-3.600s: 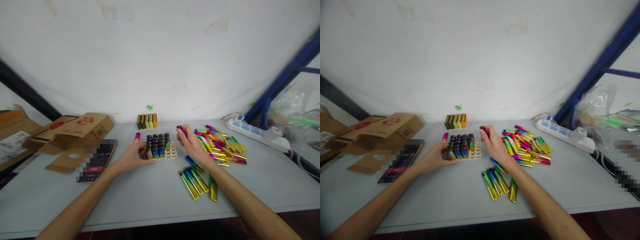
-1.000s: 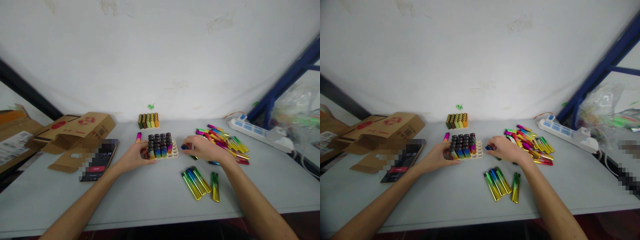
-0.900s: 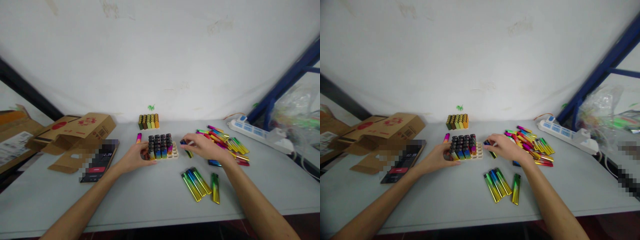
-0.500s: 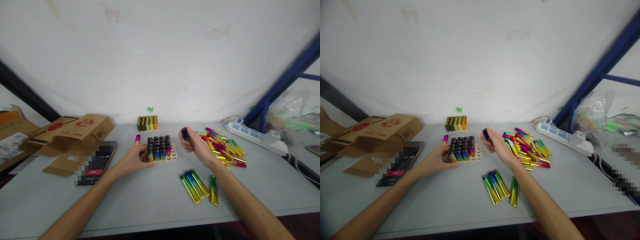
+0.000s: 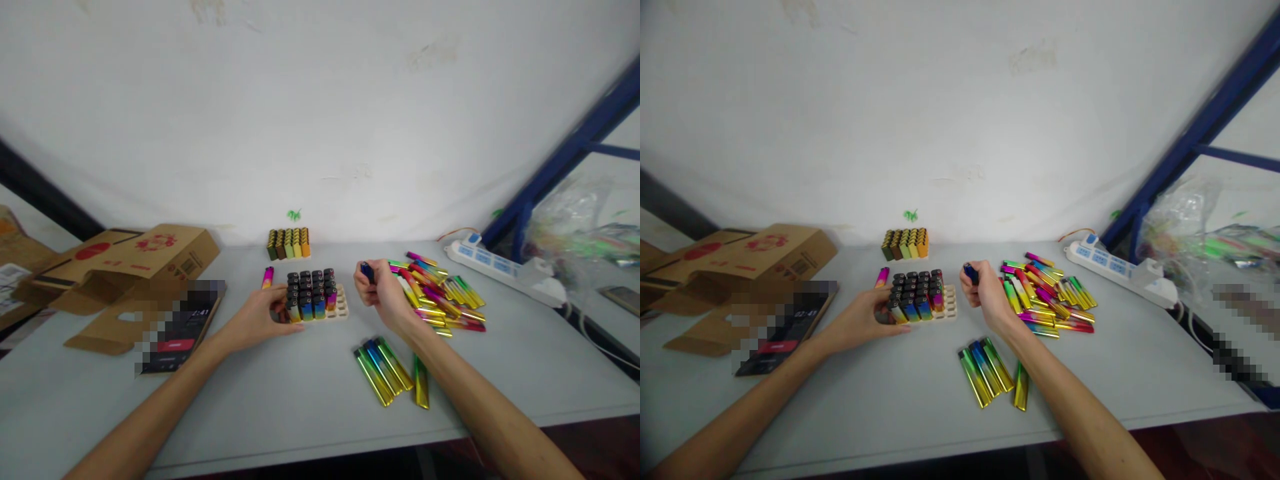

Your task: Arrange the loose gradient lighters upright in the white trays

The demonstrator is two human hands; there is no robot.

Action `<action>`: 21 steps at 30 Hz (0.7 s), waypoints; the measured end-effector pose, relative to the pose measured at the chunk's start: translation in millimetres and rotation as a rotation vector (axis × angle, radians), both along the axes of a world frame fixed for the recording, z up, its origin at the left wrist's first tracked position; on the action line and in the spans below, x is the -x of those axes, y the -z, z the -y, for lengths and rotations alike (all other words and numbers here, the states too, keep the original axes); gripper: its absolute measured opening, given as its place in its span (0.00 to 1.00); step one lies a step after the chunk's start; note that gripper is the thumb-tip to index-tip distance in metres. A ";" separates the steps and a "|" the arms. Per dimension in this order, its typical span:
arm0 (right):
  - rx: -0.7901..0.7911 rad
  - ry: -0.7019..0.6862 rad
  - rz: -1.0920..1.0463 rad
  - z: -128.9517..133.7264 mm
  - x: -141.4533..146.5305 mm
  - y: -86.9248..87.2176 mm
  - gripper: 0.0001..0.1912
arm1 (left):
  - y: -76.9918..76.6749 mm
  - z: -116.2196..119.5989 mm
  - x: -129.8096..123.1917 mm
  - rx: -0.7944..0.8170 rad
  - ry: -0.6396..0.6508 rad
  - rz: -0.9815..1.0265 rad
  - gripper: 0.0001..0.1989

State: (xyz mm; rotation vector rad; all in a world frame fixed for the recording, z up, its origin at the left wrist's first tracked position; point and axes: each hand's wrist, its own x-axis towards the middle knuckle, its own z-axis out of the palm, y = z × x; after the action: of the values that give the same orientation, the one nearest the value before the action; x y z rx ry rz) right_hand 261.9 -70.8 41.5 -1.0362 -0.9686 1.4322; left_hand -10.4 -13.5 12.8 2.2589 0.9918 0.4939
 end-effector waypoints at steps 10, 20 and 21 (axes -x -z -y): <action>0.003 -0.029 -0.034 -1.5 -0.2 0.4 0.19 | -0.7 0.9 -0.4 -0.027 0.013 -0.061 0.22; 0.012 -0.020 -0.031 0.6 -0.1 0.3 0.19 | 2.0 -0.1 0.7 -0.021 0.018 -0.051 0.22; 0.016 -0.019 -0.021 1.1 0.1 -0.2 0.18 | 2.3 -0.2 1.0 -0.022 0.023 -0.039 0.22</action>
State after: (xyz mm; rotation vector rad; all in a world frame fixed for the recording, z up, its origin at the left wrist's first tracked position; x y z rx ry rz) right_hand 261.8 -71.9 41.6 -1.0245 -0.9554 1.4657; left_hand -11.5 -13.2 10.5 2.3050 0.9833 0.4550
